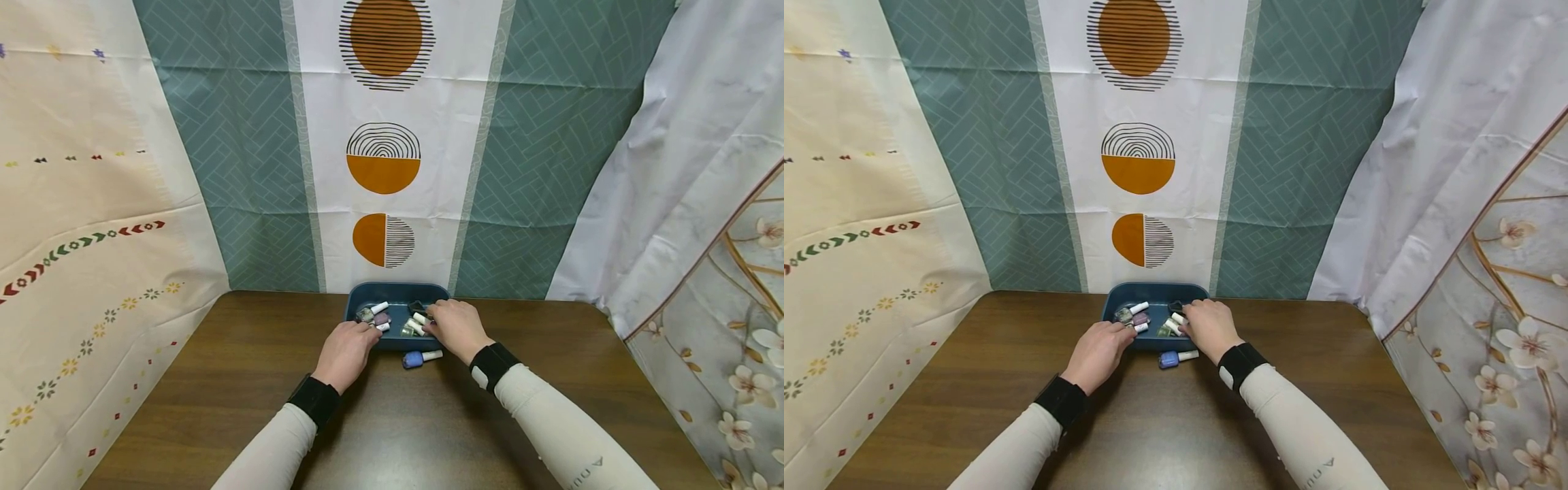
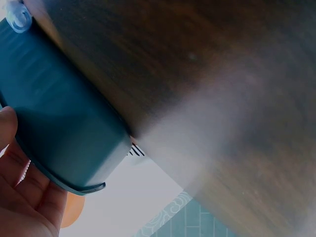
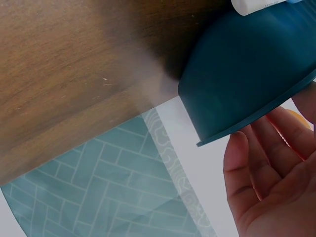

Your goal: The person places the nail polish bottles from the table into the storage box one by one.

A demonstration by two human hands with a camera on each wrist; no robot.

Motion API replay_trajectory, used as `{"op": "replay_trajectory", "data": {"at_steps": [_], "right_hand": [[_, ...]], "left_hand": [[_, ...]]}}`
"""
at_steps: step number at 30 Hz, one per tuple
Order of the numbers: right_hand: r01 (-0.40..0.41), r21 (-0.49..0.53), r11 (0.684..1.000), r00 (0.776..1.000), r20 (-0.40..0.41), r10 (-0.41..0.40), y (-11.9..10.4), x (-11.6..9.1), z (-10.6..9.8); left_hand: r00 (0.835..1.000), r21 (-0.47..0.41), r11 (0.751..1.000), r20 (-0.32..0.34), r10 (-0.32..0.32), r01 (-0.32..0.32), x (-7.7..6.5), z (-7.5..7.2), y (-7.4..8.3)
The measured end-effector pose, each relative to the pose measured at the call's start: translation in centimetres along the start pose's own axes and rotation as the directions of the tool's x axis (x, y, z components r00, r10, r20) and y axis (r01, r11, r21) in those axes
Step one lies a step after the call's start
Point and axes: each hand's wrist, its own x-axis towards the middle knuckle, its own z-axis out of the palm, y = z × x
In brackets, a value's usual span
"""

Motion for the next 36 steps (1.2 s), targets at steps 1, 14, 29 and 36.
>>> {"op": "replay_trajectory", "data": {"at_steps": [1, 14, 29, 36], "right_hand": [[0.003, 0.005, 1.000, 1.000, -0.010, -0.003, 0.0, -0.1, -0.1], [0.017, 0.060, 0.998, 1.000, -0.022, -0.015, -0.3, -1.2, -0.6], [0.037, 0.083, 0.996, 0.998, -0.062, -0.032, -0.8, -2.5, -1.1], [0.058, 0.130, 0.990, 0.997, -0.061, -0.050, -1.0, -3.2, -1.3]], "left_hand": [[1.000, 0.000, 1.000, 0.000, 0.001, -0.001, 0.0, 0.0, 0.0], [1.000, 0.004, 1.000, 0.020, -0.006, 0.005, 0.0, 0.0, -0.1], [1.000, -0.018, 1.000, 0.014, -0.009, 0.009, 0.0, 0.0, 0.0], [1.000, -0.038, 0.999, 0.022, -0.018, 0.019, 0.1, 0.0, 0.0]]}}
